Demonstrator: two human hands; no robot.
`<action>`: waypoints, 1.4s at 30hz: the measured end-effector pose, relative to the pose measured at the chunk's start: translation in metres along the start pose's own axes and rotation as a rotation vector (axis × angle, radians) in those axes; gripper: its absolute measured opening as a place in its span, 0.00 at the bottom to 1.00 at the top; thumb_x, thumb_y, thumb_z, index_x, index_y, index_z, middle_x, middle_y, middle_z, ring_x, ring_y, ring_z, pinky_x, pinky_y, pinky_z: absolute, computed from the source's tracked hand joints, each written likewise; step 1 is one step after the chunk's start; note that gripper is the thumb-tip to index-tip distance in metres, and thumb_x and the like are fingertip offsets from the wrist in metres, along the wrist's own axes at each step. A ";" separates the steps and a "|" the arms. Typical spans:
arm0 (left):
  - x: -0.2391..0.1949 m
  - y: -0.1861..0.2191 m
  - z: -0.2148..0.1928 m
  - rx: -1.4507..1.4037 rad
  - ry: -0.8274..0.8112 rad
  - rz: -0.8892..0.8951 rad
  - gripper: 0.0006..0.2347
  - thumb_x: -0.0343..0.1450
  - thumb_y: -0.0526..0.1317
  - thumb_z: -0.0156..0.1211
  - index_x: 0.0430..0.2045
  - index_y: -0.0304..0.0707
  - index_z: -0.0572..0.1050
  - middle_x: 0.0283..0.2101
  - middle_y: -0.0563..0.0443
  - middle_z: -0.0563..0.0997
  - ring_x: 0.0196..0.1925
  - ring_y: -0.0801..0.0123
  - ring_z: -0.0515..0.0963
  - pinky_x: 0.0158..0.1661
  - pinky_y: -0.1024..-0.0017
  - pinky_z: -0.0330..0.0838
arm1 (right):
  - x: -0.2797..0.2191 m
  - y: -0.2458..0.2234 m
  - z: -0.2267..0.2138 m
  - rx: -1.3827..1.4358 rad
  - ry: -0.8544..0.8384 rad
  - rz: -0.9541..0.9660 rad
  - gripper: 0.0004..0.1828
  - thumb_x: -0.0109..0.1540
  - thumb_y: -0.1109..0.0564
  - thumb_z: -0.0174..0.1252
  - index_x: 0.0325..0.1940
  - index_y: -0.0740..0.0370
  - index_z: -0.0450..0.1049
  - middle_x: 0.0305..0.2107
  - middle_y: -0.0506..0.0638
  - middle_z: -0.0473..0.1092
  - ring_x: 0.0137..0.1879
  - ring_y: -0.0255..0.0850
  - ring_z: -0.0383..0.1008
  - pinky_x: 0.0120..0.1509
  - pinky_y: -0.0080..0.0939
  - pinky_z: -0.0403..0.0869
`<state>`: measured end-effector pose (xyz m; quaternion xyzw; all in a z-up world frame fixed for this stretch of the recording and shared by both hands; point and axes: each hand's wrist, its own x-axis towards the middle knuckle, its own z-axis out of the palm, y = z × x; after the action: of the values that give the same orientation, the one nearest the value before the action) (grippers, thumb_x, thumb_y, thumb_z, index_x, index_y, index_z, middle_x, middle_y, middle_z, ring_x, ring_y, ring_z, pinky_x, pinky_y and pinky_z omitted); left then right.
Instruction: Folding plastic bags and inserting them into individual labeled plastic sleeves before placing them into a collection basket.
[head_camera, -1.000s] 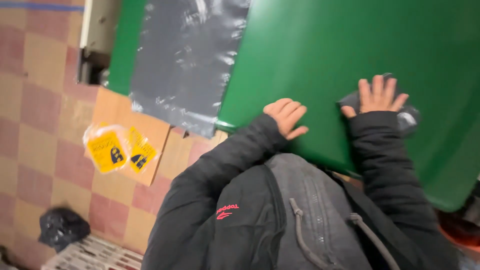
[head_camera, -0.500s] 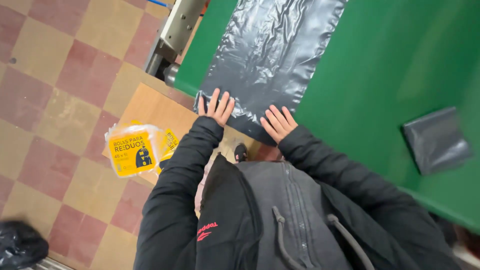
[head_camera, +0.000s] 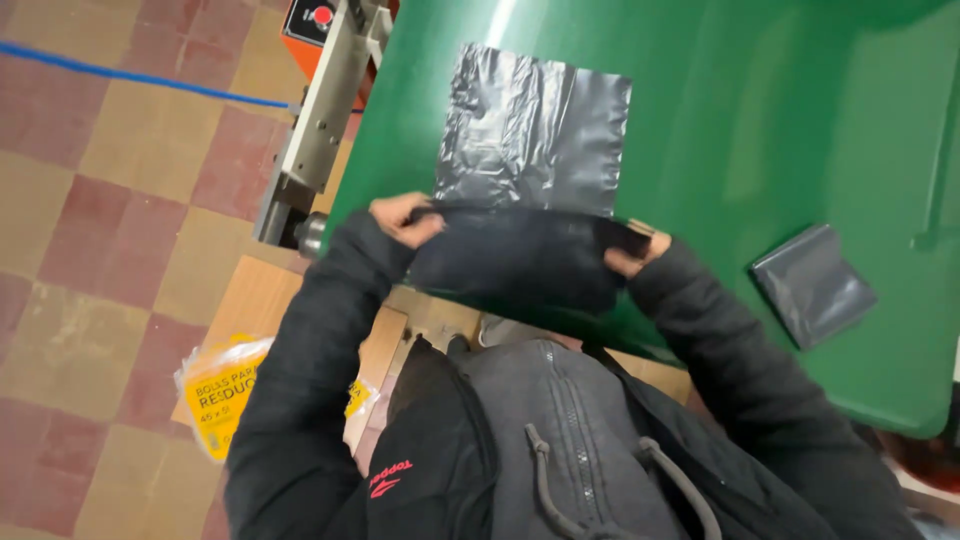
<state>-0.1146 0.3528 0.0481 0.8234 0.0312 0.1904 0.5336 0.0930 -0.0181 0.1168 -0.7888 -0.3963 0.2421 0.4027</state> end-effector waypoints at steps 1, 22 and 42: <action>0.033 -0.001 0.002 0.036 -0.024 -0.179 0.10 0.71 0.42 0.68 0.38 0.34 0.79 0.31 0.42 0.81 0.33 0.63 0.80 0.36 0.70 0.74 | 0.023 0.025 -0.008 0.072 0.073 -0.035 0.28 0.57 0.60 0.65 0.61 0.64 0.70 0.53 0.55 0.73 0.60 0.46 0.73 0.66 0.45 0.71; 0.208 -0.040 0.057 0.648 0.145 -0.262 0.17 0.71 0.52 0.60 0.43 0.38 0.77 0.43 0.42 0.82 0.45 0.47 0.81 0.44 0.56 0.74 | 0.270 0.088 -0.047 -0.761 -0.150 0.403 0.30 0.53 0.44 0.71 0.53 0.60 0.72 0.47 0.62 0.73 0.55 0.59 0.73 0.58 0.54 0.71; 0.036 -0.143 0.041 -0.659 -0.038 -0.262 0.37 0.76 0.62 0.52 0.70 0.27 0.56 0.72 0.39 0.66 0.74 0.56 0.66 0.71 0.62 0.60 | 0.046 0.019 0.046 -0.705 0.265 -0.529 0.12 0.51 0.64 0.60 0.38 0.58 0.72 0.40 0.48 0.74 0.56 0.49 0.74 0.61 0.50 0.71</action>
<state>-0.0452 0.3875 -0.0839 0.5995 0.0636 0.1047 0.7909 0.0952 0.0334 0.0722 -0.7737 -0.5871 -0.1215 0.2049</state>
